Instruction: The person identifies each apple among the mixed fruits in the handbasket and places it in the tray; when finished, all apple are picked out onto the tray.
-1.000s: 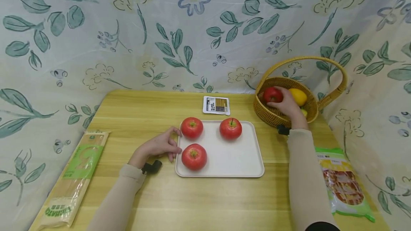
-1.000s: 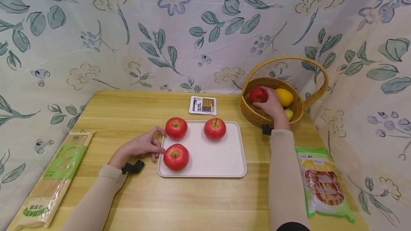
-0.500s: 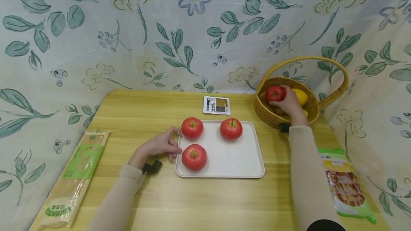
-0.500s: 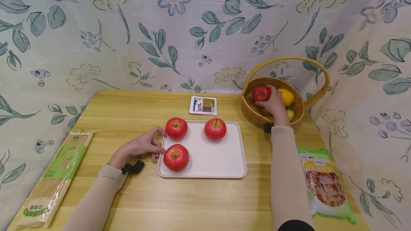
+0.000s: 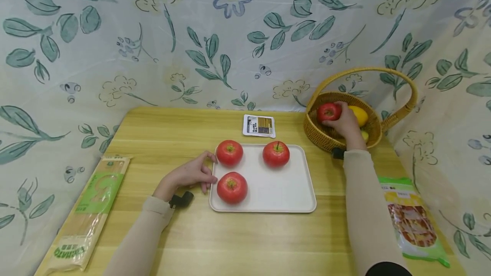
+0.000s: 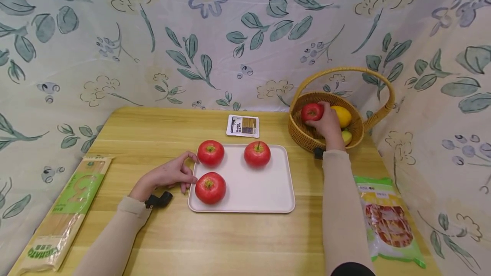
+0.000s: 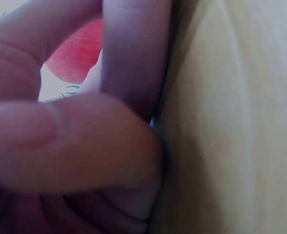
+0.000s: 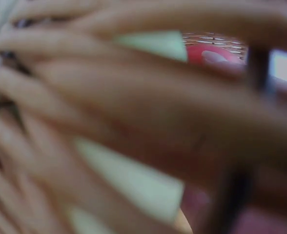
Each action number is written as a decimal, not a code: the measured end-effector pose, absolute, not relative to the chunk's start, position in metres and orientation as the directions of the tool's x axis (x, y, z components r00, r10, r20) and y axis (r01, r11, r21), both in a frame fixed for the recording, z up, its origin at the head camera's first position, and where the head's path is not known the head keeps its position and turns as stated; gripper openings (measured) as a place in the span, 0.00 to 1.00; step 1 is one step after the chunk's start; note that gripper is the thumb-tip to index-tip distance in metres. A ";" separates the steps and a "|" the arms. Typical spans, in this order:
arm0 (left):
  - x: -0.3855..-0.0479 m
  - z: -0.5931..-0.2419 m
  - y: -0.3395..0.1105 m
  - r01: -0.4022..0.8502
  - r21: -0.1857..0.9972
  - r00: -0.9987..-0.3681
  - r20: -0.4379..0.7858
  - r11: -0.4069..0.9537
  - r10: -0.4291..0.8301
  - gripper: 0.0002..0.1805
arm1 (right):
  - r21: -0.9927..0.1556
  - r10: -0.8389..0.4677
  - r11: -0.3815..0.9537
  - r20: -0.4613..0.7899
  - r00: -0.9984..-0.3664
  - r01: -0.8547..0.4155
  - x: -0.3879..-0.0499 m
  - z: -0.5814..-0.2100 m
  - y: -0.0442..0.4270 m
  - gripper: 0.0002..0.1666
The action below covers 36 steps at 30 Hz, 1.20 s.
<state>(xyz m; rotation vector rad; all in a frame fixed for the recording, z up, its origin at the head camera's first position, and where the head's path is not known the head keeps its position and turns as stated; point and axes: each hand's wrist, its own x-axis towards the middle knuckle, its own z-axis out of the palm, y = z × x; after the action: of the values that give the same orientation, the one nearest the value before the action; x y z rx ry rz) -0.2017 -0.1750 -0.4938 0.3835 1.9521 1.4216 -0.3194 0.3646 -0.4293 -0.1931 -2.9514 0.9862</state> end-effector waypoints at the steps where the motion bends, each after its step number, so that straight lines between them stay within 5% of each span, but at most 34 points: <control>1: -0.202 -0.494 -0.175 -0.152 0.921 -0.723 -0.352 0.360 0.595 0.38 | -0.602 0.129 0.791 -0.017 -0.992 0.113 -0.318 -0.429 0.364 0.56; 21: -0.201 -0.494 -0.173 -0.155 0.924 -0.717 -0.349 0.350 0.603 0.37 | -0.627 0.166 0.765 -0.029 -0.986 0.147 -0.290 -0.411 0.365 0.61; 36: -0.202 -0.493 -0.175 -0.150 0.919 -0.717 -0.355 0.364 0.600 0.38 | -0.704 0.116 0.707 0.029 -0.993 0.062 -0.236 -0.369 0.328 0.60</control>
<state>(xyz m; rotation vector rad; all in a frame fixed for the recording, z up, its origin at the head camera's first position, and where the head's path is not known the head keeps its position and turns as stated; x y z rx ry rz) -0.2019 -0.1754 -0.4931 0.3892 1.9481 1.4114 -0.2361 0.3276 -0.3687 -0.1483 -2.8364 1.1663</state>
